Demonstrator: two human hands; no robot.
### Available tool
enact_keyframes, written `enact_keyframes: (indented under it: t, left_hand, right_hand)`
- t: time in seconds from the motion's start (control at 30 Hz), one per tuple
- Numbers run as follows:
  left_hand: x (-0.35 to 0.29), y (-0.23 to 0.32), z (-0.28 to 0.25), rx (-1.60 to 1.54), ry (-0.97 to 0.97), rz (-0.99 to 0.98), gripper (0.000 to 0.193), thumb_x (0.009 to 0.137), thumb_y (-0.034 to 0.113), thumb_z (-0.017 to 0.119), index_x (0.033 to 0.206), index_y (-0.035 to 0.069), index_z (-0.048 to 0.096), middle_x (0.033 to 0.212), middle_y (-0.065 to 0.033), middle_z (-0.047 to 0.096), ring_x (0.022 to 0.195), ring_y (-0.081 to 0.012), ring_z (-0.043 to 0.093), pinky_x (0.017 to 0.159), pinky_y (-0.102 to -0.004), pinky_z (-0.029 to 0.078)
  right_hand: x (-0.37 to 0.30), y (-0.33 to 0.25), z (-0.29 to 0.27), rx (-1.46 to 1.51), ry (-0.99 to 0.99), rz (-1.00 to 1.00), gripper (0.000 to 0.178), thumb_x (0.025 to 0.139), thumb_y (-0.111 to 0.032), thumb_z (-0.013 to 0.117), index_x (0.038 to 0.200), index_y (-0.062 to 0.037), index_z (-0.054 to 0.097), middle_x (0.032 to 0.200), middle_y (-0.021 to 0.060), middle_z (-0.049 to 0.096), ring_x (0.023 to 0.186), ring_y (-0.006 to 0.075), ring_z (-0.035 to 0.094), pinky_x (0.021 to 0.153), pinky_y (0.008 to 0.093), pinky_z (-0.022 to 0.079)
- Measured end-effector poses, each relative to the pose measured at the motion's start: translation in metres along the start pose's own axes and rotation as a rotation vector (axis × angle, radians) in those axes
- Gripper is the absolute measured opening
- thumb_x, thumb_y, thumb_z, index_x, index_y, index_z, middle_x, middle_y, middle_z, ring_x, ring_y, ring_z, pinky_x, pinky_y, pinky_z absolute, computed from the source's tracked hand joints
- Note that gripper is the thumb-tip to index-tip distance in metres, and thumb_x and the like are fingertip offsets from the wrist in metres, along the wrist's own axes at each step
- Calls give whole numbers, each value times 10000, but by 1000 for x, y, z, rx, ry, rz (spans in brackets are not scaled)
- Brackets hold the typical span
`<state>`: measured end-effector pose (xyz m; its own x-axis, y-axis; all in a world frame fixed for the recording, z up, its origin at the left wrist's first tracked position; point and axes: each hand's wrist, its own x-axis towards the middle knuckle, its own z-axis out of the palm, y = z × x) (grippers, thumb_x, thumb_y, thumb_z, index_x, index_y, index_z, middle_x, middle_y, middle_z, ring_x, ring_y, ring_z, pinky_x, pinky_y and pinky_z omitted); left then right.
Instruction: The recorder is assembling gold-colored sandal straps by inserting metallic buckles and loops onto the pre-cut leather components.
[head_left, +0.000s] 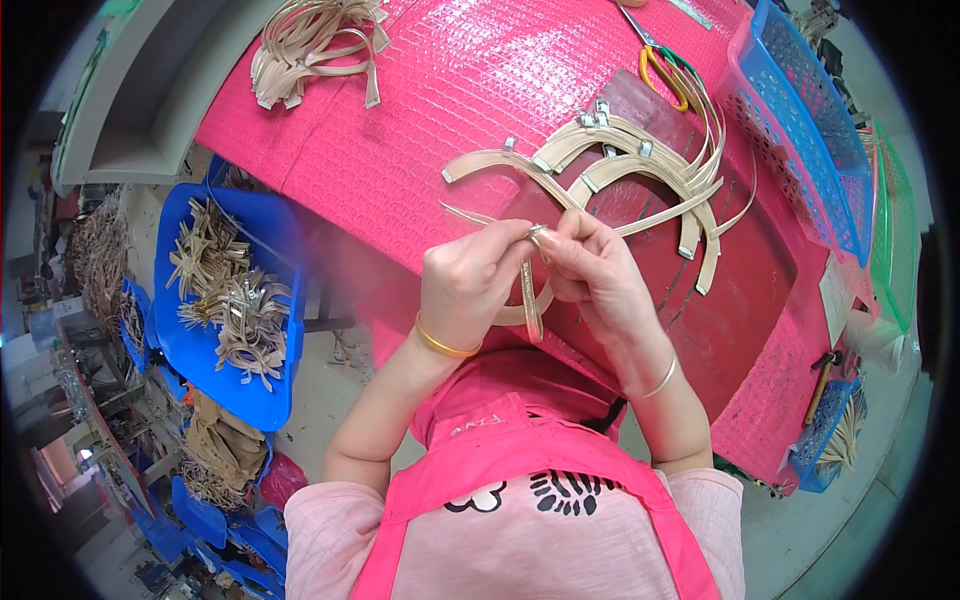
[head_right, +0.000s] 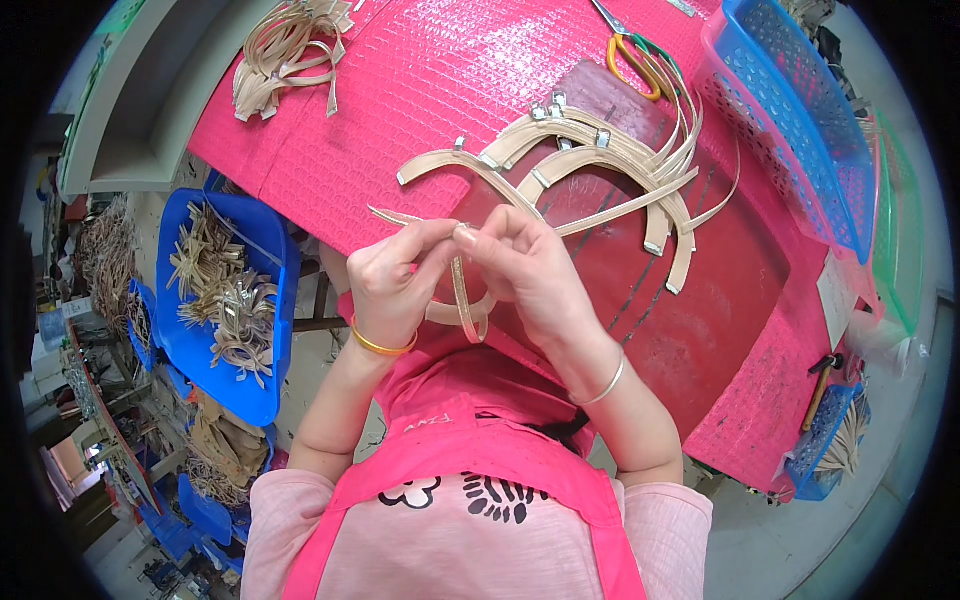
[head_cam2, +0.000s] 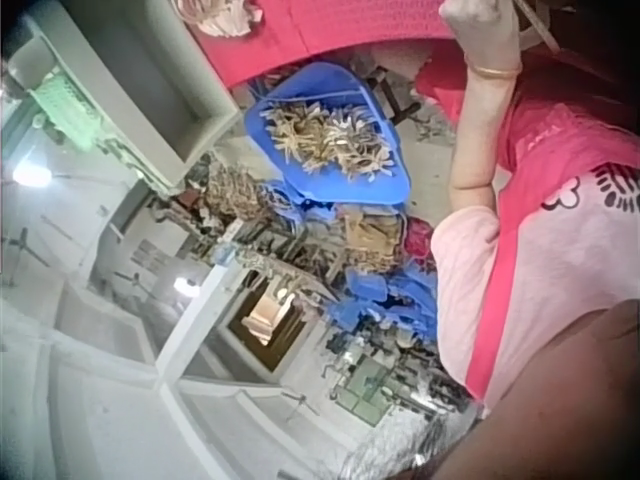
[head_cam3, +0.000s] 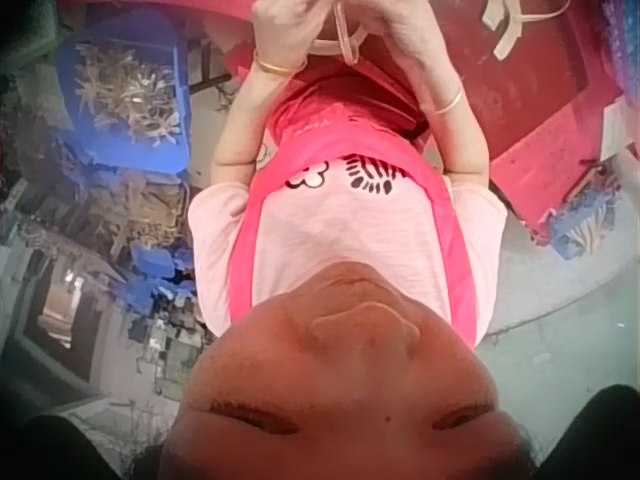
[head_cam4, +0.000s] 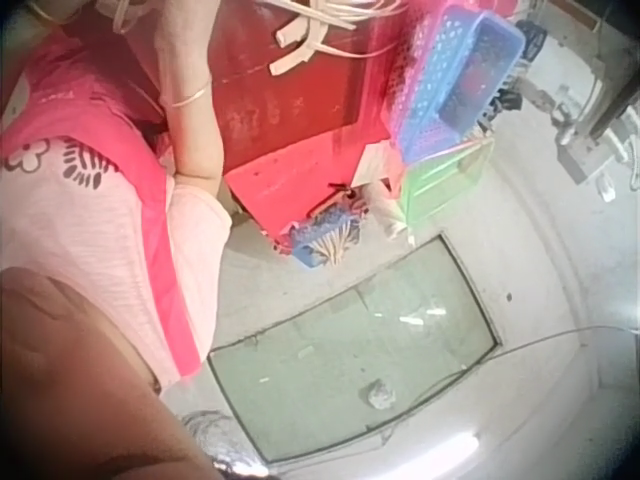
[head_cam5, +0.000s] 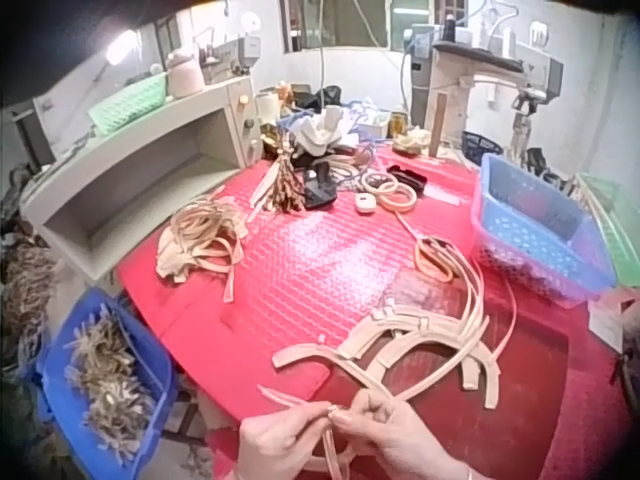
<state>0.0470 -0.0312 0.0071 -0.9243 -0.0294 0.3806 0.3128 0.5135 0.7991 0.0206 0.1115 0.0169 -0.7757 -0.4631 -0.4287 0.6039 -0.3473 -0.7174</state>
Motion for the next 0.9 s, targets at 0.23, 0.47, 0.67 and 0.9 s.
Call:
enact_keyframes:
  t: [0.23,0.47,0.67,0.9]
  left_hand:
    - [3,2,-3,81,55,95,146,664,-23,647,802,-7,603,649,-102,599,543,-163,597,478,-239,439]
    - [4,0,-2,170,32,194,149,685,39,627,825,24,578,612,-99,561,505,-232,557,444,-310,426]
    - [11,-10,-14,114,-126,316,126,708,77,609,823,38,578,589,-90,540,487,-221,543,443,-316,414]
    - [-1,-9,-23,191,-30,115,294,654,32,641,945,66,616,719,-74,553,617,-191,552,555,-268,440]
  right_hand:
    - [2,12,6,-307,220,-432,175,789,-130,616,738,-50,470,647,-49,470,571,-9,401,484,140,298]
    - [2,18,18,-172,214,-408,154,794,-120,607,820,-21,492,574,-75,423,509,-5,346,451,149,275]
    - [26,-14,0,-461,-112,-234,179,790,-154,602,691,-6,577,586,-32,497,501,22,394,437,188,296]
    - [79,-19,6,-439,-16,-213,223,768,-209,628,655,-38,541,540,-44,457,448,19,357,397,186,242]
